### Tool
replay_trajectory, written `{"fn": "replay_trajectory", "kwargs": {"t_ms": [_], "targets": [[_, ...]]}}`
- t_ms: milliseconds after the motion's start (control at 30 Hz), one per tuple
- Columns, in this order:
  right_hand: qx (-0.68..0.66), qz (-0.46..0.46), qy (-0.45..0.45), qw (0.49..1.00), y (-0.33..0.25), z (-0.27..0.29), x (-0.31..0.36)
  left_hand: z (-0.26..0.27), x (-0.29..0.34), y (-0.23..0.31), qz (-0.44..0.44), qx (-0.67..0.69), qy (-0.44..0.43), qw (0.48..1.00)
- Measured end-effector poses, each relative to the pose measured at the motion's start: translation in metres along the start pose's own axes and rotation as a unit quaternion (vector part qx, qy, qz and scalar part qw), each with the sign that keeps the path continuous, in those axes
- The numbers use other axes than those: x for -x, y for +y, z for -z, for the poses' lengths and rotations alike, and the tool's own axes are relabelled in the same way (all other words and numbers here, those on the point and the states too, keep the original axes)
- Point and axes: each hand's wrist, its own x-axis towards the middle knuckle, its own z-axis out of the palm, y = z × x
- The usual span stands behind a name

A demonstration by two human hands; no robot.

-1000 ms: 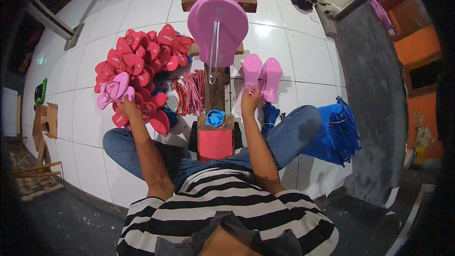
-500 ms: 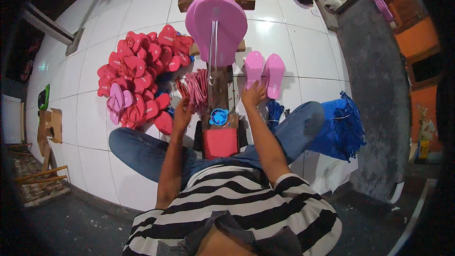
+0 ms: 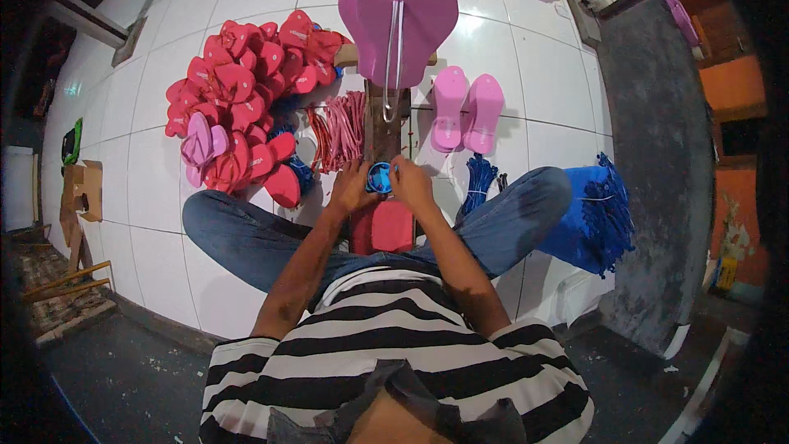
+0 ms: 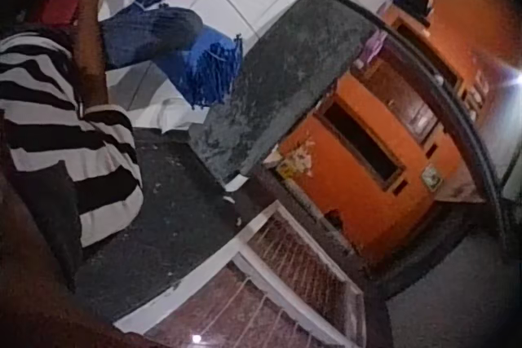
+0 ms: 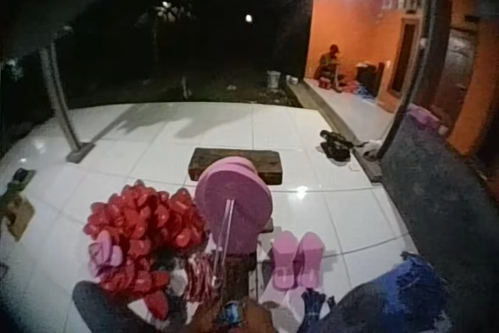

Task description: The person assembles flip-flops by hand using a wooden jig. The person picks up a pink sole, threads a pink strap through the holes, and pulls it through to secure it.

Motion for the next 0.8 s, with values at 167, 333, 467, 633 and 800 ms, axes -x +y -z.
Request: {"fn": "replay_trajectory", "kwargs": {"t_ms": [167,333,467,633,800], "targets": [[0.131,0.037,-0.137,0.981,0.006,-0.015,0.032,0.015,-0.004,0.011,0.041,0.029,-0.07,0.996],[0.141,0.029,-0.131,0.981,0.013,-0.031,0.03,0.006,-0.007,0.007,-0.011,0.056,0.025,0.998],[0.199,0.068,-0.158,0.965,0.014,-0.033,0.032,0.004,-0.007,0.007,-0.003,0.038,0.023,0.999],[0.162,0.014,-0.135,0.977,0.002,-0.019,0.031,-0.005,-0.007,-0.002,-0.008,0.078,0.018,0.997],[0.213,0.071,-0.142,0.964,0.007,-0.023,0.036,-0.003,-0.008,-0.002,-0.01,0.073,0.003,0.997]]}}
